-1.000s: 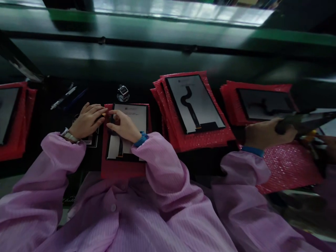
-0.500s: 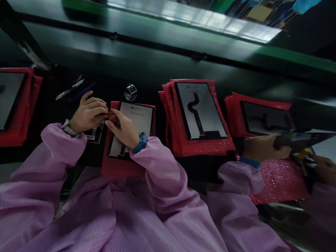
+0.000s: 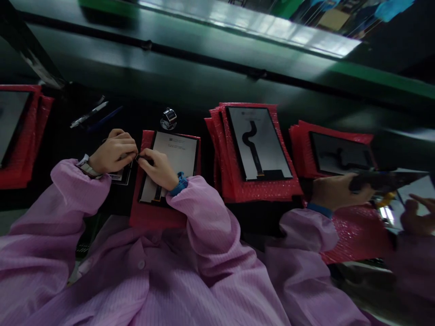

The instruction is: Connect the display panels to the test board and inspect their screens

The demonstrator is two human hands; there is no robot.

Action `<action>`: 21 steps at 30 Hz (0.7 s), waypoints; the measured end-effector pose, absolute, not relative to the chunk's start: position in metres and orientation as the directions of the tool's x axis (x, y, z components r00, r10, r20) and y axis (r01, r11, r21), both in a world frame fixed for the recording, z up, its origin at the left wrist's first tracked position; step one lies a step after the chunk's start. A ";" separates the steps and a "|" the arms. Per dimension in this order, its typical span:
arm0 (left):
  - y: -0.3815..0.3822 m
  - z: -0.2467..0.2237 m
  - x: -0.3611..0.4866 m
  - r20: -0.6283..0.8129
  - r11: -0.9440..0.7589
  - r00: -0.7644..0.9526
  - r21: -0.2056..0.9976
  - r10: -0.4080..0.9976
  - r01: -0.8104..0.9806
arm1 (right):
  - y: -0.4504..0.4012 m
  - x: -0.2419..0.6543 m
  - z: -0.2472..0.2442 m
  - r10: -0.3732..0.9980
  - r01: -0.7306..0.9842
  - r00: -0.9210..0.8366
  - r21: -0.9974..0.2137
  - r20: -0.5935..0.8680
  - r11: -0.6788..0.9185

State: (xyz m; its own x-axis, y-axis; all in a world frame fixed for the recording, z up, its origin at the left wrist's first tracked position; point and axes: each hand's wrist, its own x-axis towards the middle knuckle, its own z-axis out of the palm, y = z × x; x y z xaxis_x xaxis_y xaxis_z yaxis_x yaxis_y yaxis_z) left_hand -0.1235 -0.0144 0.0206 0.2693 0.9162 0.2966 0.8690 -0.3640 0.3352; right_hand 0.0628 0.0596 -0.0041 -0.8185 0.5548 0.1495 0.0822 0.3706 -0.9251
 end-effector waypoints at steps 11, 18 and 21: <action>-0.013 0.015 -0.119 0.312 -0.372 0.277 0.308 0.909 0.875 | 0.062 0.060 -0.005 0.571 0.140 -0.810 -0.901 0.134 0.410; -0.012 0.014 -0.123 0.300 -0.357 0.258 0.345 0.918 0.868 | 0.072 0.064 -0.001 0.504 0.114 -0.856 -0.909 0.116 0.401; -0.011 0.016 -0.129 0.381 -0.270 0.141 0.311 0.914 0.911 | 0.093 0.071 0.002 0.436 0.076 -0.897 -0.944 0.076 0.321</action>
